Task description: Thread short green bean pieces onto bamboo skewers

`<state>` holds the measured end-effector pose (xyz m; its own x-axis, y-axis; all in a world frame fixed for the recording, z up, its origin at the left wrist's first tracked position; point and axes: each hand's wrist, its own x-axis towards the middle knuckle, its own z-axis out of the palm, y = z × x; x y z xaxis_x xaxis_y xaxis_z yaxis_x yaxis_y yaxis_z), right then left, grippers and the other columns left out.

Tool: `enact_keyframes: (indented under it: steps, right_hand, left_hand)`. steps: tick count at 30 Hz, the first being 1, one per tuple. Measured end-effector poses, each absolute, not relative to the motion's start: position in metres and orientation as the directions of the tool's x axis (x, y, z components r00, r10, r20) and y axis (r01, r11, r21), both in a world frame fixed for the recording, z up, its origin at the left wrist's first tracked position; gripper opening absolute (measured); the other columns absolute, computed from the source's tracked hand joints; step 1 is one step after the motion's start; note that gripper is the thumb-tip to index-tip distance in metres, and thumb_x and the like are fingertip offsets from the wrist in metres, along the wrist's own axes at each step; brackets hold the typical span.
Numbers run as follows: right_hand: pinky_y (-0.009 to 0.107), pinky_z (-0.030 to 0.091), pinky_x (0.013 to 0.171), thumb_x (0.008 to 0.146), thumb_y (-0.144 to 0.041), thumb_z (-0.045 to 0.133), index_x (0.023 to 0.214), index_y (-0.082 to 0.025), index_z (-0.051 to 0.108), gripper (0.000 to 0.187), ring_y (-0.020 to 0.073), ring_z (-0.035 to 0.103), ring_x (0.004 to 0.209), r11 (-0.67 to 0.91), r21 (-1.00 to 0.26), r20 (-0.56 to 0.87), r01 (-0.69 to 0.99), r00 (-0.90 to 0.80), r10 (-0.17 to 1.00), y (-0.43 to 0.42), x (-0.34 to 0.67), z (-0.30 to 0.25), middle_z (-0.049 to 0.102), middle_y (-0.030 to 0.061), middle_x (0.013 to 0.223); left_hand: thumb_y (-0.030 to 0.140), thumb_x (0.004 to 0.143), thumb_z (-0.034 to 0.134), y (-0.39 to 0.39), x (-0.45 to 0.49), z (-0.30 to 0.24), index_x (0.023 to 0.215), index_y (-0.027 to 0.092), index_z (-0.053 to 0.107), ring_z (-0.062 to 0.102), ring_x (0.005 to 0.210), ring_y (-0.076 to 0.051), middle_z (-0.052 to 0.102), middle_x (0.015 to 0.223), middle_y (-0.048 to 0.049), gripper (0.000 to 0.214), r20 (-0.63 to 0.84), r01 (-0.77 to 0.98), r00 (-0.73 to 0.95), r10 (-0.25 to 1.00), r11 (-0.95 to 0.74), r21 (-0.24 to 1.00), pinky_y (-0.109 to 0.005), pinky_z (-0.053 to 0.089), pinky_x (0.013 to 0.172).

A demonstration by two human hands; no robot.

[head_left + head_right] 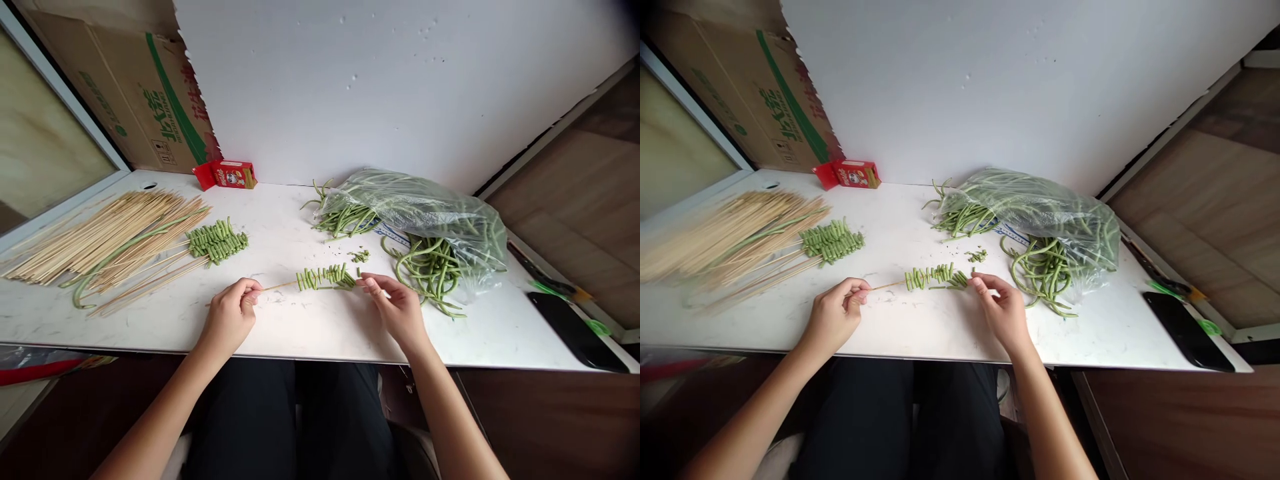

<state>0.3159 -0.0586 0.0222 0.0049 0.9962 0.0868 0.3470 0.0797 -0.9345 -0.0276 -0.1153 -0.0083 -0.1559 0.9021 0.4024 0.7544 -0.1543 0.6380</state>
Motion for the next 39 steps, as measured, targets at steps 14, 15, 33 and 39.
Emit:
enact_keyframes:
  steps: [14,15,33,39]
  right_hand:
    - [0.037,0.042,0.07,0.091,-0.03,0.069,0.087,-0.022,0.081,0.015,0.0308,0.067,0.095,0.055,-0.431,0.174,0.901,0.023,0.985,-0.014,0.305,0.026,0.079,0.0118,0.1]
    - [0.038,0.043,0.072,0.091,-0.029,0.069,0.086,-0.022,0.08,0.014,0.0315,0.067,0.096,0.083,-0.452,0.204,0.888,0.012,0.979,-0.016,0.307,0.026,0.078,0.0124,0.1]
    - [0.028,0.047,0.064,0.079,-0.046,0.094,0.1,-0.023,0.084,0.033,0.0178,0.061,0.083,-0.123,-0.883,-0.115,-0.453,-0.046,0.992,-0.072,0.291,0.016,0.075,0.0058,0.093]
    - [0.03,0.05,0.069,0.084,-0.046,0.09,0.098,-0.023,0.082,0.028,0.0177,0.062,0.082,-0.087,-0.922,-0.067,-0.377,-0.066,0.996,-0.073,0.289,0.013,0.074,0.0051,0.092]
  left_hand:
    - [0.021,0.096,0.05,-0.113,-0.026,-0.008,0.097,0.022,0.068,0.074,0.076,-0.021,0.076,0.081,-0.0027,0.019,0.44,0.749,-0.151,0.885,-0.187,0.635,-0.031,0.055,0.073]
    - [0.021,0.096,0.05,-0.113,-0.026,-0.008,0.097,0.022,0.068,0.074,0.076,-0.02,0.076,0.081,-0.0027,0.019,0.441,0.751,-0.149,0.885,-0.189,0.632,-0.031,0.055,0.073]
    - [0.032,0.102,0.054,-0.116,-0.032,-0.009,0.1,0.021,0.07,0.073,0.07,-0.015,0.073,0.077,0.0001,0.019,0.401,0.738,-0.009,0.916,-0.264,0.621,-0.023,0.056,0.066]
    - [0.034,0.102,0.054,-0.115,-0.03,-0.006,0.098,0.022,0.07,0.071,0.067,-0.015,0.073,0.075,0.0003,0.021,0.392,0.754,-0.018,0.92,-0.245,0.61,-0.023,0.055,0.065]
